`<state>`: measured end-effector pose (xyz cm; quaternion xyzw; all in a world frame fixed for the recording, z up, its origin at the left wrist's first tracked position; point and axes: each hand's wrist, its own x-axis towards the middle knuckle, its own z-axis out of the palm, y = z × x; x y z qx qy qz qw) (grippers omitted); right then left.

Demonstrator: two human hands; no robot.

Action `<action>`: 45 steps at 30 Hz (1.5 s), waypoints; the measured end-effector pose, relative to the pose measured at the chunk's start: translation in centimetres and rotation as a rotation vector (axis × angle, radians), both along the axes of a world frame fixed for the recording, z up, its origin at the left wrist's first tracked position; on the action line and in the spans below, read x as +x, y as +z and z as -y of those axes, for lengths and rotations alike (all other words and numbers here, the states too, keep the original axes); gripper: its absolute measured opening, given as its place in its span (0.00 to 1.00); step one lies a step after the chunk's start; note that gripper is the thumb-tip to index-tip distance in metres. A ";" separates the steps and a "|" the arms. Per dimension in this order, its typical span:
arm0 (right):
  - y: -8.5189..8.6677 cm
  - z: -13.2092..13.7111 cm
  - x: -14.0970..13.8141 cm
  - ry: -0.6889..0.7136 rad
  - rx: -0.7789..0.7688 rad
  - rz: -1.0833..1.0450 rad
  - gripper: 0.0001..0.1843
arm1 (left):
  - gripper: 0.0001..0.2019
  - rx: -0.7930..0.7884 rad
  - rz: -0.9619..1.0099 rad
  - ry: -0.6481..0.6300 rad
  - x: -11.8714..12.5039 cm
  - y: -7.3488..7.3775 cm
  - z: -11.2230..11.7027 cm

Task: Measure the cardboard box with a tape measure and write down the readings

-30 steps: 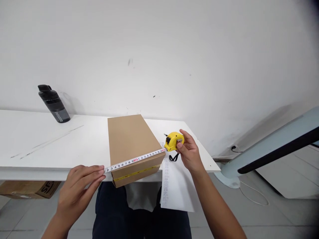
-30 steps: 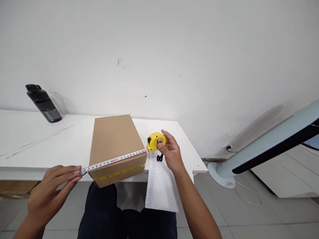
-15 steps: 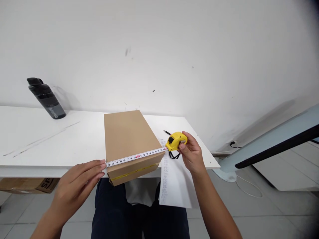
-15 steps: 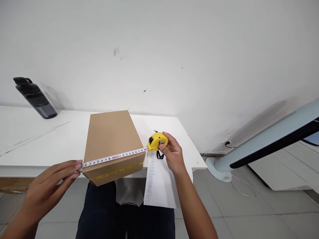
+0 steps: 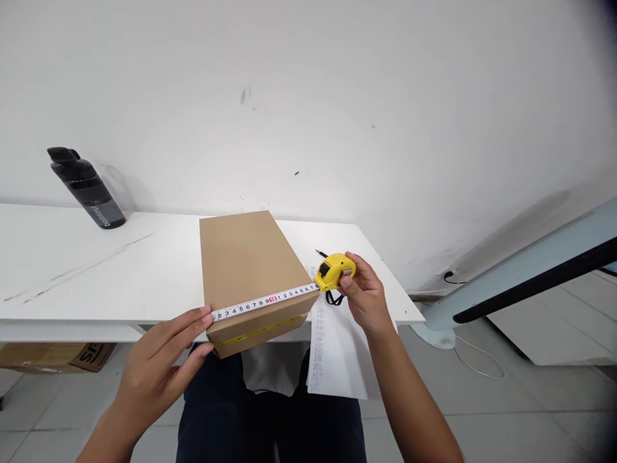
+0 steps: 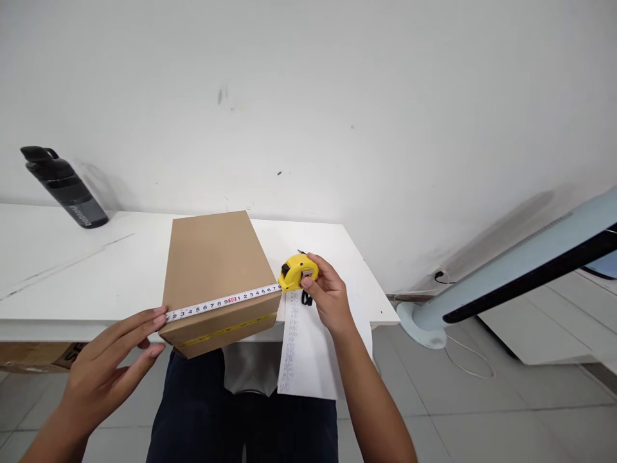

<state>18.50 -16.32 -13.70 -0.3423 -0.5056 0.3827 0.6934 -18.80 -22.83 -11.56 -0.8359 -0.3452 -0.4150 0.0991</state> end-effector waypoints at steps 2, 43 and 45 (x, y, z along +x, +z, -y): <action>0.0 0.1 0.1 0.002 -0.005 0.002 0.23 | 0.30 -0.006 0.007 -0.004 0.0 -0.1 0.1; 0.1 9.8 -5.6 0.067 -0.022 0.412 0.27 | 0.13 0.269 0.038 -0.220 9.5 -1.6 -0.6; -0.9 10.0 -5.7 0.066 -0.127 0.361 0.25 | 0.11 0.251 0.055 -0.226 10.3 -2.4 -0.8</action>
